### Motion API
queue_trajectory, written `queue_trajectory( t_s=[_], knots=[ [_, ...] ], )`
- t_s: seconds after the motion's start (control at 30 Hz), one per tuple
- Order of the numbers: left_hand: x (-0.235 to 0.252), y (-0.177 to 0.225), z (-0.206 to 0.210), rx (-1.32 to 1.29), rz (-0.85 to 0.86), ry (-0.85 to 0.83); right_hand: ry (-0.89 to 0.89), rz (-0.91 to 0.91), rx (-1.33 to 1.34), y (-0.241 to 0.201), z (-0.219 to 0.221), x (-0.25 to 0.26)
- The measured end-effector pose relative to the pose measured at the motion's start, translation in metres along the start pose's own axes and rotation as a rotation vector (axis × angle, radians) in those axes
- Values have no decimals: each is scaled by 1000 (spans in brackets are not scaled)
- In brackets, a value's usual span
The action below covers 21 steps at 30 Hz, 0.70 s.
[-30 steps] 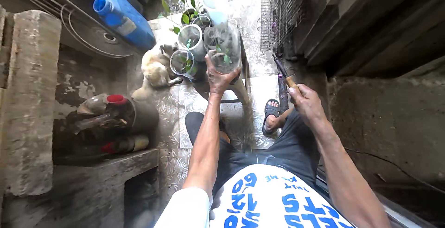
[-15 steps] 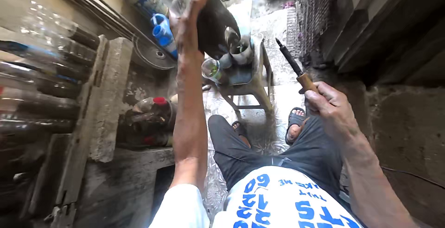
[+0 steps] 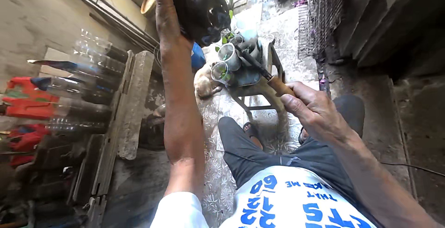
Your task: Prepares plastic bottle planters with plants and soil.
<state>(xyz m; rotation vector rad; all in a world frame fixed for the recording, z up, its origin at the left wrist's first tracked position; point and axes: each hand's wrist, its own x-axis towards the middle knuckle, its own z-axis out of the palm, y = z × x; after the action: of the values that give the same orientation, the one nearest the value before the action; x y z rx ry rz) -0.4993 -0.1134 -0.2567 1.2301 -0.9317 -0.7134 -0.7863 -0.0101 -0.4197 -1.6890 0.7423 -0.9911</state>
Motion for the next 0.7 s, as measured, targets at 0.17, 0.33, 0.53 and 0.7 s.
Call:
queue_trajectory(
  t_s=[0.17,0.33,0.53,0.7],
  knots=[
    [-7,3,5,-70,4,1,7,-61,-11,-7,5,0],
    [-12,-1,5,-14,42,-25,29,-56,-43,-4,4,-4],
    [-18,-81,-1,181,187,44,77,212,-218,26,-5,-11],
    [-28,-197,1,220,210,139,11,464,-375,77,-4,-11]
  ],
)
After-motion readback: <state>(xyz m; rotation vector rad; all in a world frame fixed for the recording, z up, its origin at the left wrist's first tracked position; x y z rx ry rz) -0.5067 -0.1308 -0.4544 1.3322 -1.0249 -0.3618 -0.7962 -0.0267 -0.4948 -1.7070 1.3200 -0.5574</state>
